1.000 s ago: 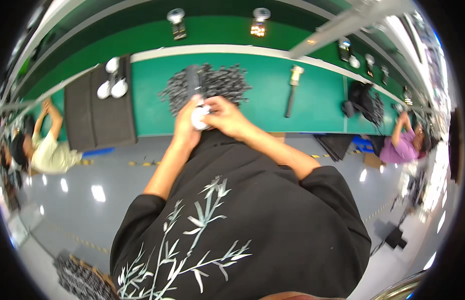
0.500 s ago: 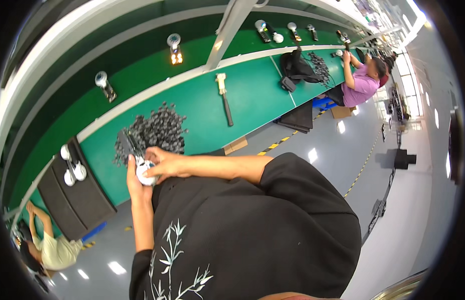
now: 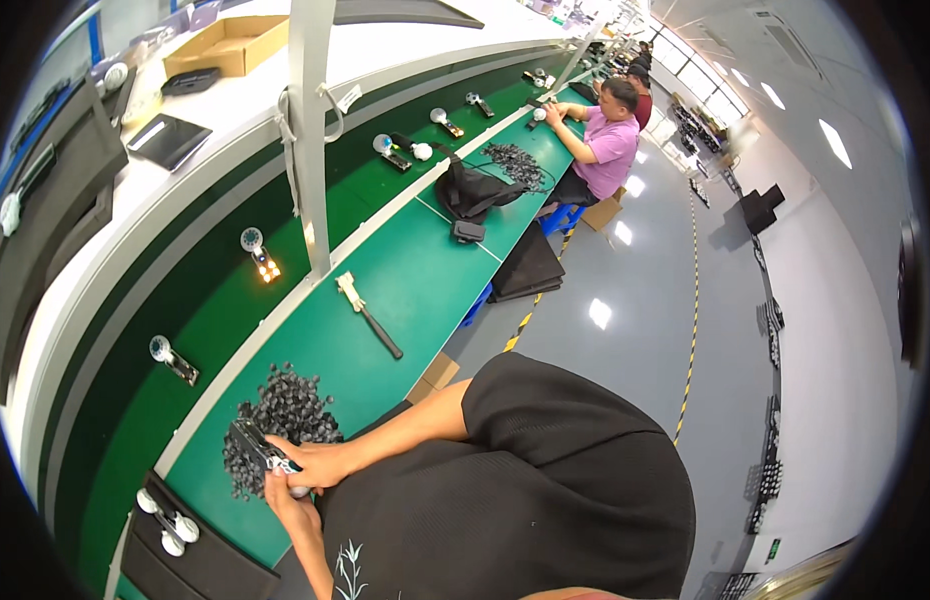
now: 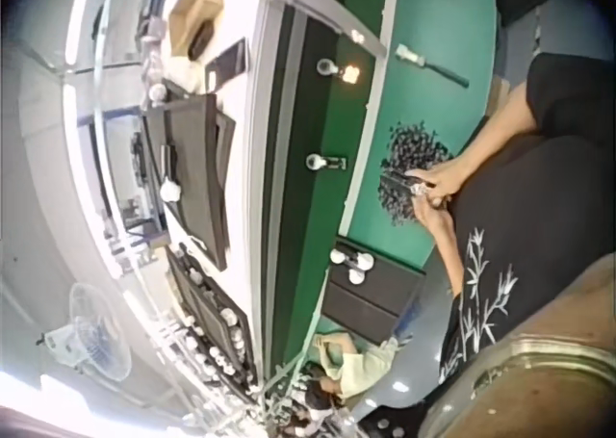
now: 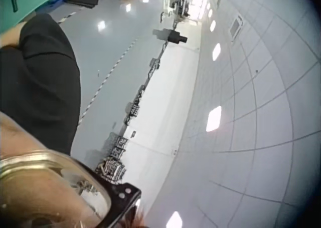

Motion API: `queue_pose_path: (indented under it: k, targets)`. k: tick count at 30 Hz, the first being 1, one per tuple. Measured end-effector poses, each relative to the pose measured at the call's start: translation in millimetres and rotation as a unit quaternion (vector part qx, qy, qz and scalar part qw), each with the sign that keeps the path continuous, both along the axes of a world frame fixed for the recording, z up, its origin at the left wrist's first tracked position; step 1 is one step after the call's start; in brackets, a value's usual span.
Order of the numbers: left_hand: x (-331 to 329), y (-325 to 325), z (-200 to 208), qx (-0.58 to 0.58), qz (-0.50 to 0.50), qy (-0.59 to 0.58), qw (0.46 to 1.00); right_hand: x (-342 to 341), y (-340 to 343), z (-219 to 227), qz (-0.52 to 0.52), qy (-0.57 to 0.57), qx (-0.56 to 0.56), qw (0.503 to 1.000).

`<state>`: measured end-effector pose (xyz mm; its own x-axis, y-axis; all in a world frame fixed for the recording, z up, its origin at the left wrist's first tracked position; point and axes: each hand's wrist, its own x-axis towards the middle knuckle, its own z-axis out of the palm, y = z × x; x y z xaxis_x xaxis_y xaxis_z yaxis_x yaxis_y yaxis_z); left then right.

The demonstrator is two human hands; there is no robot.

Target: Assembling electronic components and light fixtures at a manual assembly station.

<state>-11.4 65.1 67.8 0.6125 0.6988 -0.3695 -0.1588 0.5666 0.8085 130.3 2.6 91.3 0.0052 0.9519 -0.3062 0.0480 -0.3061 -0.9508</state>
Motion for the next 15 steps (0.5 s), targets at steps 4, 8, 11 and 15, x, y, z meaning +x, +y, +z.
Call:
queue_pose_path:
  k: [4,8,11,15]
  targets:
    - [-3.9,-2.7,-10.5,-0.001,-0.01,-0.013,1.0,-5.2,-2.2,-18.3,0.0,-0.051,0.038,0.998]
    - [3.5,-4.4,0.1,-0.064,0.06,-0.018,0.996,-10.7,0.4,-26.2,-0.002,-0.071,0.069,0.995]
    - [8.6,-7.7,14.5,-0.125,0.127,-0.021,0.984,-7.3,5.1,-26.8,-0.007,-0.073,0.09,0.993]
    - [10.5,-11.5,28.9,-0.098,0.211,0.013,0.973,5.4,14.7,-20.4,0.068,0.06,-0.091,0.992]
